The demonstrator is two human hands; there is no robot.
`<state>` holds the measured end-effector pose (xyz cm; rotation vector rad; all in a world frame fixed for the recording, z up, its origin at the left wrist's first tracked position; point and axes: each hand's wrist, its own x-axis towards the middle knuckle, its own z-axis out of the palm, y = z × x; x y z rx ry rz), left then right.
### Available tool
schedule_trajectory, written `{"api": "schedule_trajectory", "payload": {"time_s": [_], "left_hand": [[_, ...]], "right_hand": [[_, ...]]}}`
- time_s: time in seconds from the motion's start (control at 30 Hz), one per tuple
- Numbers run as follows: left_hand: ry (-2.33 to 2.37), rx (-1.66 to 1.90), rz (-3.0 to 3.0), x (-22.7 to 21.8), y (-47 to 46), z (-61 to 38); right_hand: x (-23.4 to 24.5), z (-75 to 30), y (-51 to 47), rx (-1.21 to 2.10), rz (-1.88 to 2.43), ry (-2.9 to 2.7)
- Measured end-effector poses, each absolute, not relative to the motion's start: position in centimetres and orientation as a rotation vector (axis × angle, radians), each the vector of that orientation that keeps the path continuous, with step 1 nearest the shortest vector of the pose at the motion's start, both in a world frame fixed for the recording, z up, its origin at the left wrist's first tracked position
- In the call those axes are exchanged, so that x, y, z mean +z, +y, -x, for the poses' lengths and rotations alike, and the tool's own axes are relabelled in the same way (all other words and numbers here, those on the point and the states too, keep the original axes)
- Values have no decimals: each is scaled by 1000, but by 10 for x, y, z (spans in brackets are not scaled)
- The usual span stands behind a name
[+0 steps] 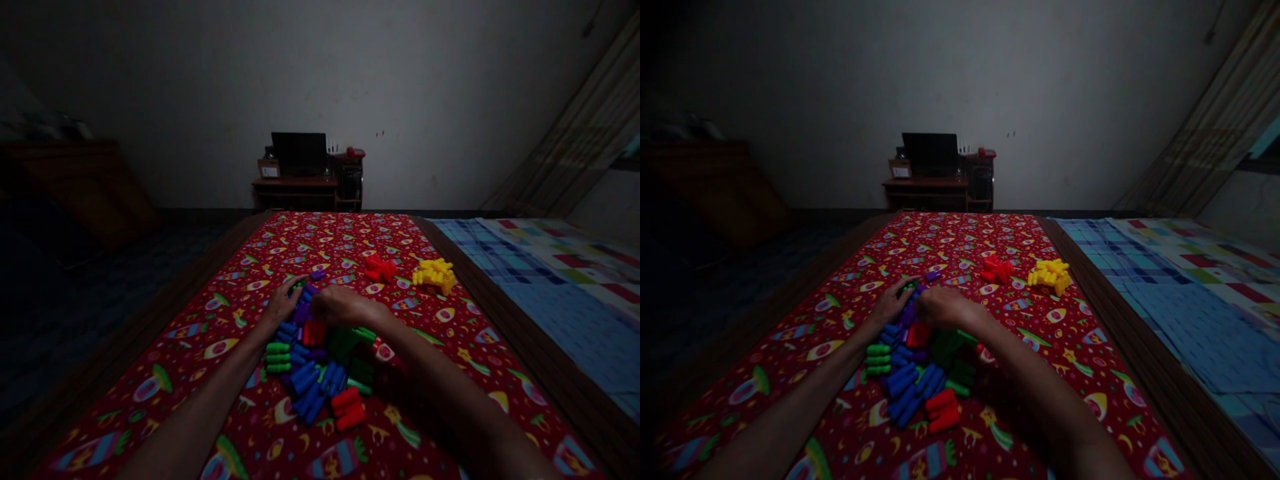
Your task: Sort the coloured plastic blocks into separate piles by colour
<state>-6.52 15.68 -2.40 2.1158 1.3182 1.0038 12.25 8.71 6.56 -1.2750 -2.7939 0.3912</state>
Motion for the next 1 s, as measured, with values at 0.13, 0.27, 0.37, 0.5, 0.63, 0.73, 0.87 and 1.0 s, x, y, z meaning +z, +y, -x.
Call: {"api": "schedule_trajectory", "payload": {"time_s": [0.13,0.27,0.37,0.5,0.63,0.73,0.87,1.0], "left_hand": [[1304,999,-2115,-24,157,65],[1310,1018,-2127,-25,157,66],[1315,1003,-2123,-25,157,65],[1328,979,-2118,-23,155,65],[1323,997,-2116,-22,155,65],[1329,999,-2118,-23,155,66],[1335,1005,-2119,-23,156,66],[1313,1017,-2126,-23,156,67]], "right_hand": [[77,-149,107,545,1288,-2590],[74,-138,96,553,1278,-2764],[66,-115,79,412,1326,-2915],[62,-111,82,463,1175,-2869],[70,-151,112,554,1304,-2497],[71,-195,131,253,1597,-2006],[51,-244,145,-92,1933,-1604],[23,-265,152,-65,2084,-1638]]}}
